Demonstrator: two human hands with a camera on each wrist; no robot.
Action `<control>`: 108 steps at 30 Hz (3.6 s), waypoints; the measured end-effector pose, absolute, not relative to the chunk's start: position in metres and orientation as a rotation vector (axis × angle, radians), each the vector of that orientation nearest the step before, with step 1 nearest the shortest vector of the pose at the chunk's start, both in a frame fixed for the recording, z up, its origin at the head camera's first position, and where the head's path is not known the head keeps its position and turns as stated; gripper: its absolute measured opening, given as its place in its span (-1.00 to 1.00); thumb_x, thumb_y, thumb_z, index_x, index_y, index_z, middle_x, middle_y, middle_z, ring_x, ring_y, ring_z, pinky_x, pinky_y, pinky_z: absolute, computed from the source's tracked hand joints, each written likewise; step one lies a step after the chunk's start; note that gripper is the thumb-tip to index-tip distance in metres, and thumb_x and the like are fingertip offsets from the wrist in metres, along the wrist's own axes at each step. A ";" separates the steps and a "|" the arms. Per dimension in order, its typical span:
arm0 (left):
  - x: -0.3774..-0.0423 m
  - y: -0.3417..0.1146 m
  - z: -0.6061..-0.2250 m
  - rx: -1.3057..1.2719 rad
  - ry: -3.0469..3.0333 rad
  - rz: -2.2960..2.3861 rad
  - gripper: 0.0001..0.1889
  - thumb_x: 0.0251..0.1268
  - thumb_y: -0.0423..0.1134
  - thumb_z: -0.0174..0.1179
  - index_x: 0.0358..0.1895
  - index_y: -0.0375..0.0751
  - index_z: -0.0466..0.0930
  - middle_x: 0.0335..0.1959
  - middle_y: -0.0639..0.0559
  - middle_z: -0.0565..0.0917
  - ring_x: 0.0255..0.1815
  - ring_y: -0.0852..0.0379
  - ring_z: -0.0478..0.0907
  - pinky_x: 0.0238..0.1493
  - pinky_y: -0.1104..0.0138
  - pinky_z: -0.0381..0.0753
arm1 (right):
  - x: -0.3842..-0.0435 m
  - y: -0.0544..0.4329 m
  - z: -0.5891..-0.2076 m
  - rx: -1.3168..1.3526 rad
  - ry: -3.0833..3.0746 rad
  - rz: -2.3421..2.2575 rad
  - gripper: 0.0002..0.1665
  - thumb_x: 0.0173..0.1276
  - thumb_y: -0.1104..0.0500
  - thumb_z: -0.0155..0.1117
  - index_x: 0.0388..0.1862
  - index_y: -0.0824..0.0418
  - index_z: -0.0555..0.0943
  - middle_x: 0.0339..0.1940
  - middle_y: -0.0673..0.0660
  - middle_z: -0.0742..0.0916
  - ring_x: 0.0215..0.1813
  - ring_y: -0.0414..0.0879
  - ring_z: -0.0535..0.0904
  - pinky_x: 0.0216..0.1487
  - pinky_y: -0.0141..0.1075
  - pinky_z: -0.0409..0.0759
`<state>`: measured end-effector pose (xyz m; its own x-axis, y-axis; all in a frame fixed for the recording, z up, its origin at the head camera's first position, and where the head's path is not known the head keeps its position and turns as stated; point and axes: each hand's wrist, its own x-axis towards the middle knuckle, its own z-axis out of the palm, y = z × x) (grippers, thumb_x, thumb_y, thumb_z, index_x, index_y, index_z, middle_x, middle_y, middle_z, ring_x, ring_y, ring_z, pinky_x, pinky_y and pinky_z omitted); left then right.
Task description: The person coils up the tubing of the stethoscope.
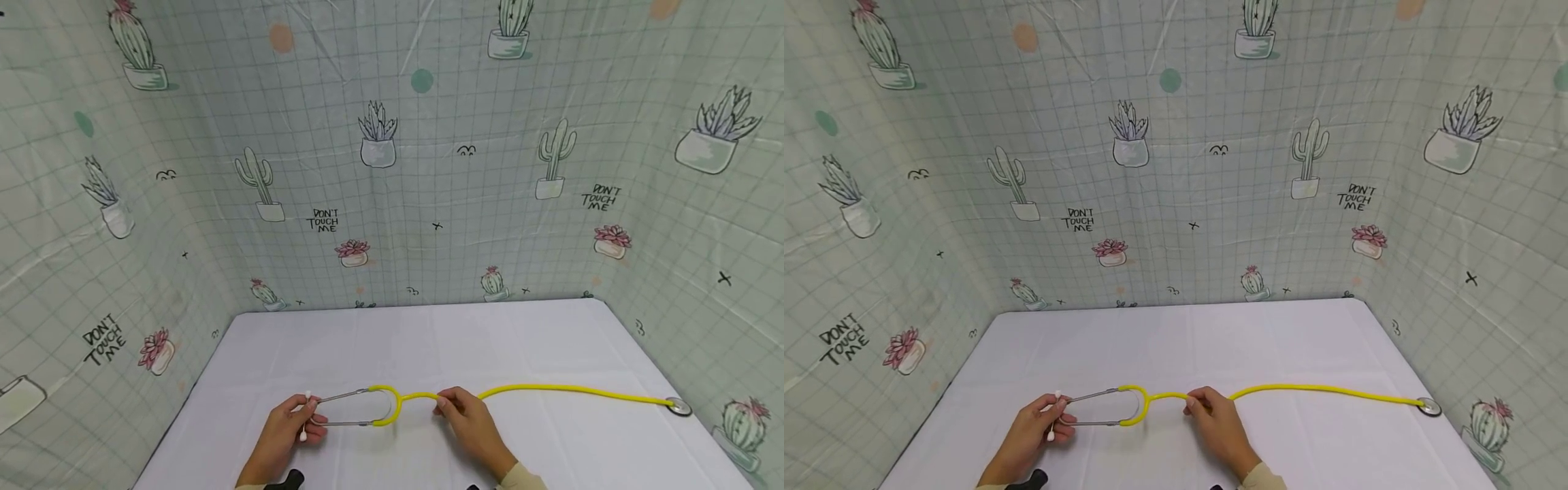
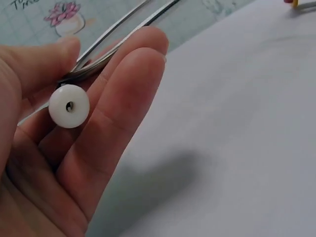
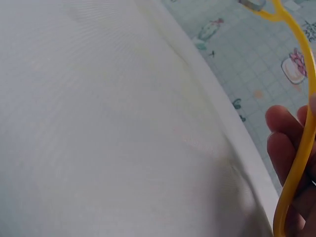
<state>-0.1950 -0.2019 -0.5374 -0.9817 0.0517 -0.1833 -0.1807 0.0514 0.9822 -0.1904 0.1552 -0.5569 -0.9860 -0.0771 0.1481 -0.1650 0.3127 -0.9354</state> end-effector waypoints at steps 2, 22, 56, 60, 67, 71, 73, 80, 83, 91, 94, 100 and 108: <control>-0.195 -0.195 -0.536 -0.143 2.129 2.099 -0.55 0.49 -0.09 0.19 0.11 -0.47 0.46 -0.28 -0.21 0.74 -0.38 0.00 0.74 -0.36 0.28 0.71 | -0.190 0.155 -0.556 0.193 -2.449 1.820 -0.74 0.53 0.10 0.21 -0.10 0.30 0.64 -0.36 -0.01 0.74 -0.22 -0.16 0.68 -0.17 -0.36 0.61; -0.197 -0.129 -0.540 -0.177 1.918 2.437 -0.76 0.47 -0.22 0.21 -0.11 -0.32 0.41 -0.40 -0.12 0.72 -0.48 0.09 0.69 -0.41 0.34 0.68 | -0.187 0.159 -0.557 0.107 -2.173 1.877 -0.75 0.51 0.21 0.21 0.00 0.38 0.66 -0.43 0.07 0.73 -0.33 -0.10 0.66 -0.23 -0.33 0.65; -0.212 -0.095 -0.553 -0.159 1.949 2.438 -0.71 0.44 -0.19 0.23 -0.36 -0.20 0.33 -0.59 -0.01 0.63 -0.71 0.18 0.46 -0.64 0.43 0.41 | -0.181 0.191 -0.452 0.261 -2.201 1.698 -0.79 0.51 0.34 0.16 0.02 0.42 0.64 -0.32 0.30 0.71 -0.27 -0.12 0.61 -0.16 -0.37 0.66; -0.211 -0.097 -0.554 -0.157 1.967 2.448 -0.71 0.45 -0.20 0.23 -0.36 -0.20 0.32 -0.59 -0.01 0.63 -0.72 0.18 0.44 -0.64 0.43 0.41 | -0.191 0.190 -0.463 0.268 -2.185 1.711 -0.78 0.51 0.35 0.16 0.04 0.39 0.64 -0.31 0.25 0.72 -0.27 -0.15 0.60 -0.18 -0.37 0.64; -0.210 -0.095 -0.554 -0.158 1.992 2.411 -0.75 0.46 -0.23 0.21 -0.34 -0.21 0.35 -0.59 -0.01 0.63 -0.72 0.19 0.44 -0.67 0.42 0.41 | -0.203 0.188 -0.473 0.306 -2.108 1.776 -0.78 0.49 0.28 0.23 0.05 0.29 0.64 -0.26 0.20 0.75 -0.24 -0.12 0.61 -0.19 -0.39 0.62; -0.212 -0.094 -0.554 -0.118 1.971 2.390 -0.79 0.47 -0.26 0.20 -0.29 -0.24 0.38 -0.58 0.00 0.63 -0.70 0.21 0.44 -0.65 0.43 0.41 | -0.205 0.183 -0.473 0.331 -2.072 1.782 -0.81 0.47 0.25 0.27 0.00 0.27 0.65 -0.28 0.17 0.75 -0.27 -0.09 0.62 -0.21 -0.37 0.64; -0.212 -0.094 -0.553 -0.098 1.966 2.381 -0.81 0.47 -0.27 0.19 -0.26 -0.27 0.39 -0.58 0.00 0.62 -0.70 0.21 0.44 -0.65 0.44 0.41 | -0.207 0.178 -0.473 0.341 -2.077 1.786 -0.82 0.47 0.25 0.27 -0.01 0.27 0.65 -0.28 0.16 0.75 -0.26 -0.08 0.63 -0.21 -0.36 0.64; -0.211 -0.095 -0.552 -0.067 1.984 2.353 -0.82 0.49 -0.28 0.16 -0.22 -0.32 0.39 -0.59 0.01 0.60 -0.70 0.20 0.43 -0.64 0.44 0.41 | -0.208 0.161 -0.469 0.356 -2.095 1.859 -0.82 0.47 0.20 0.28 -0.03 0.24 0.68 -0.30 0.14 0.76 -0.25 -0.04 0.64 -0.20 -0.33 0.65; -0.211 -0.096 -0.552 -0.049 1.982 2.336 -0.81 0.48 -0.28 0.17 -0.21 -0.34 0.39 -0.58 -0.01 0.60 -0.69 0.20 0.44 -0.64 0.44 0.42 | -0.209 0.156 -0.468 0.378 -2.123 1.846 -0.81 0.47 0.18 0.28 -0.04 0.25 0.69 -0.30 0.11 0.76 -0.26 -0.05 0.63 -0.21 -0.32 0.64; -0.211 -0.095 -0.556 0.004 2.019 2.292 -0.79 0.48 -0.27 0.17 -0.22 -0.35 0.39 -0.57 -0.02 0.60 -0.71 0.20 0.44 -0.64 0.44 0.42 | -0.214 0.151 -0.477 0.473 -2.206 1.885 -0.77 0.48 0.17 0.27 -0.03 0.29 0.71 -0.25 0.15 0.77 -0.20 0.01 0.67 -0.20 -0.32 0.66; -0.211 -0.094 -0.557 0.015 2.028 2.285 -0.79 0.48 -0.27 0.17 -0.24 -0.34 0.39 -0.58 -0.02 0.60 -0.73 0.20 0.43 -0.65 0.45 0.43 | -0.216 0.152 -0.479 0.512 -2.261 1.926 -0.74 0.49 0.14 0.26 -0.01 0.26 0.72 -0.24 0.15 0.77 -0.16 0.12 0.67 -0.16 -0.30 0.67; -0.211 -0.092 -0.554 0.026 2.055 2.276 -0.79 0.49 -0.26 0.17 -0.21 -0.35 0.40 -0.59 -0.01 0.60 -0.73 0.21 0.43 -0.64 0.44 0.44 | -0.221 0.151 -0.480 0.570 -2.260 2.069 -0.68 0.50 0.09 0.25 0.04 0.27 0.71 -0.20 0.17 0.74 -0.13 0.16 0.64 -0.06 -0.26 0.67; -0.204 -0.092 -0.550 0.047 2.027 2.353 -0.79 0.48 -0.29 0.17 -0.23 -0.36 0.37 -0.60 -0.05 0.59 -0.77 0.19 0.43 -0.69 0.44 0.44 | -0.223 0.148 -0.489 0.505 -2.180 2.338 -0.57 0.51 0.07 0.24 0.10 0.42 0.63 -0.09 0.23 0.72 -0.10 -0.06 0.68 -0.05 -0.26 0.68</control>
